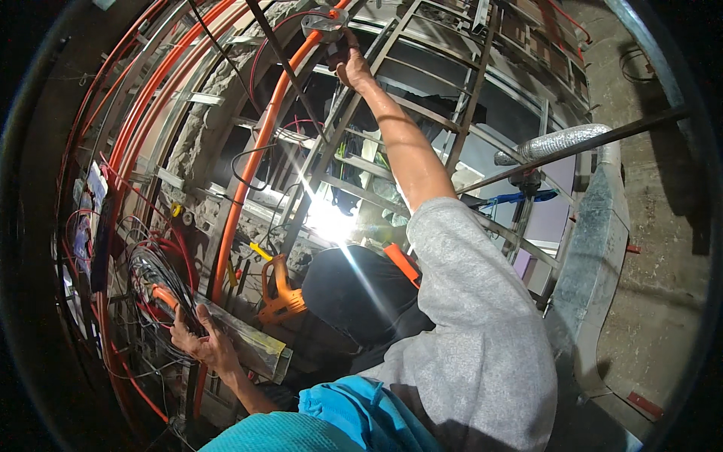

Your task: The person uncoils electrical wires and feeds them through an orange conduit pipe, then attaches the conduit and wires into an electrical junction box on the ceiling framework by hand.

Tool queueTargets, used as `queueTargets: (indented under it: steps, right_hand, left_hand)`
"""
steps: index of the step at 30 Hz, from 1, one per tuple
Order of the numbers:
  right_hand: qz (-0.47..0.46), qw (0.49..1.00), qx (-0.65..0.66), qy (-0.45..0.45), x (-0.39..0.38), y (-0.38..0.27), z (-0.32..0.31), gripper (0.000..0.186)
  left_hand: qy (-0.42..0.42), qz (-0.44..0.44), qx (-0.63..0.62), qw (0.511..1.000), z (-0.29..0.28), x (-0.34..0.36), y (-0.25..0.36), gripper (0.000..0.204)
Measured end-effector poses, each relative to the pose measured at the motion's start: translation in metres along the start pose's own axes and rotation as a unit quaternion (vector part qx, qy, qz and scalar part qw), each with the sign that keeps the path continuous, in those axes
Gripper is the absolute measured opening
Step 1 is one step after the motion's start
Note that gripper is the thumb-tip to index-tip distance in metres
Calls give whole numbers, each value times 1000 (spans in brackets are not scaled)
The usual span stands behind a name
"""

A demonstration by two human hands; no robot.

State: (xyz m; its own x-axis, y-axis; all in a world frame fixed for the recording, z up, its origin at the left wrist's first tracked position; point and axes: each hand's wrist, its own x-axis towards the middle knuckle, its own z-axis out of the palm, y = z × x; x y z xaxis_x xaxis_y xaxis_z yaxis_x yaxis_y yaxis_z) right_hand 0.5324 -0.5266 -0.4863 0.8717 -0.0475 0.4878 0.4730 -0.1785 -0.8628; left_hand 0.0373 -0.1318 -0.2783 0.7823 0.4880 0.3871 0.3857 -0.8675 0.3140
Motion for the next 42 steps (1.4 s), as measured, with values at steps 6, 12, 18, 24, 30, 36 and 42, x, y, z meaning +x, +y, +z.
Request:
queueTargets:
  steps: [6, 12, 18, 24, 30, 36, 42]
  right_hand:
    - [-72, 995, -60, 30, 3, 3, 6, 92]
    - [-5, 999, 48, -23, 3, 2, 7, 95]
    - [-30, 994, 99, 21, 7, 12, 10, 102]
    - [18, 991, 129, -2, 0, 3, 15, 104]
    - [45, 991, 122, 32, -2, -2, 19, 107]
    - [-18, 995, 88, 32, 4, 10, 19, 109]
    - [0, 996, 75, 43, 5, 14, 15, 106]
  left_hand:
    - [-13, -24, -13, 1000, -2, 0, 0, 54]
    - [-13, -30, -7, 999, -1, -2, -4, 54]
    - [-14, -36, 0, 999, 1, -1, -4, 53]
    - [-14, -31, -10, 999, -2, -1, -3, 53]
    - [-14, -36, 5, 999, -3, 0, -3, 51]
    - [-18, -25, 9, 999, -4, 2, -6, 50]
    - [-22, -21, -4, 1000, -3, 2, -7, 50]
